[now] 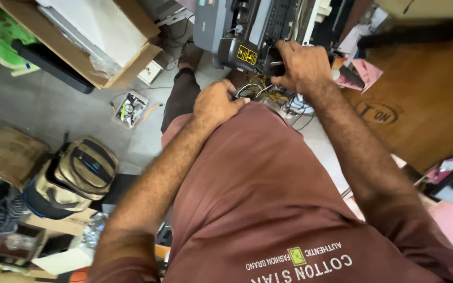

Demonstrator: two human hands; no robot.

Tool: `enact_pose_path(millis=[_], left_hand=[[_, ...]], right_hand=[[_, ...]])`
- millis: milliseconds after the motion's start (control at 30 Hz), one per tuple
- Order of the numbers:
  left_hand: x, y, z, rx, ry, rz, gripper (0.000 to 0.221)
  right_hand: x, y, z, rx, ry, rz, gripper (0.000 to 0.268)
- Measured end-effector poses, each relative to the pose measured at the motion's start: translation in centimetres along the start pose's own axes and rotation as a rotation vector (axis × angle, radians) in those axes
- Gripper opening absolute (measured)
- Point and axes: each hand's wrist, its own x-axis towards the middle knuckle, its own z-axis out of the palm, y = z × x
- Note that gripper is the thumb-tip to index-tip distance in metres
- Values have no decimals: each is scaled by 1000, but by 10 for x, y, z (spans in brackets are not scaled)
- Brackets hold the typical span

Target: The person disassembles and adjusts internal components of a printer using a tool and by hand.

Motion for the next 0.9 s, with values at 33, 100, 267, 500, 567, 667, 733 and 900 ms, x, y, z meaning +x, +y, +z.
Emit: enact_pose_path(millis=[33,100,267,500,567,667,733,900], left_hand=[[2,0,3,-12,-41,-20,51],[9,0,11,0,-49,-15,54],[29,-14,37,-69,-72,-32,51],[82,-32,100,-609,-61,-135,41],[87,-41,111,-805,-71,-192,37],[94,-52,117,-920,-36,-189,34],[98,-55,118,-976,13,-163,35],[111,-46,130,-1180,18,-130,33]], right_hand=[[0,2,5,12,41,-21,75],[-5,8,14,46,123,-78,76],[-9,23,29,102,164,-95,84],[-8,28,37,114,289,-134,83],[-7,29,38,95,266,-103,86],[1,29,40,160,320,-141,84],[5,28,39,163,341,-147,82],[6,25,35,144,335,-148,79]])
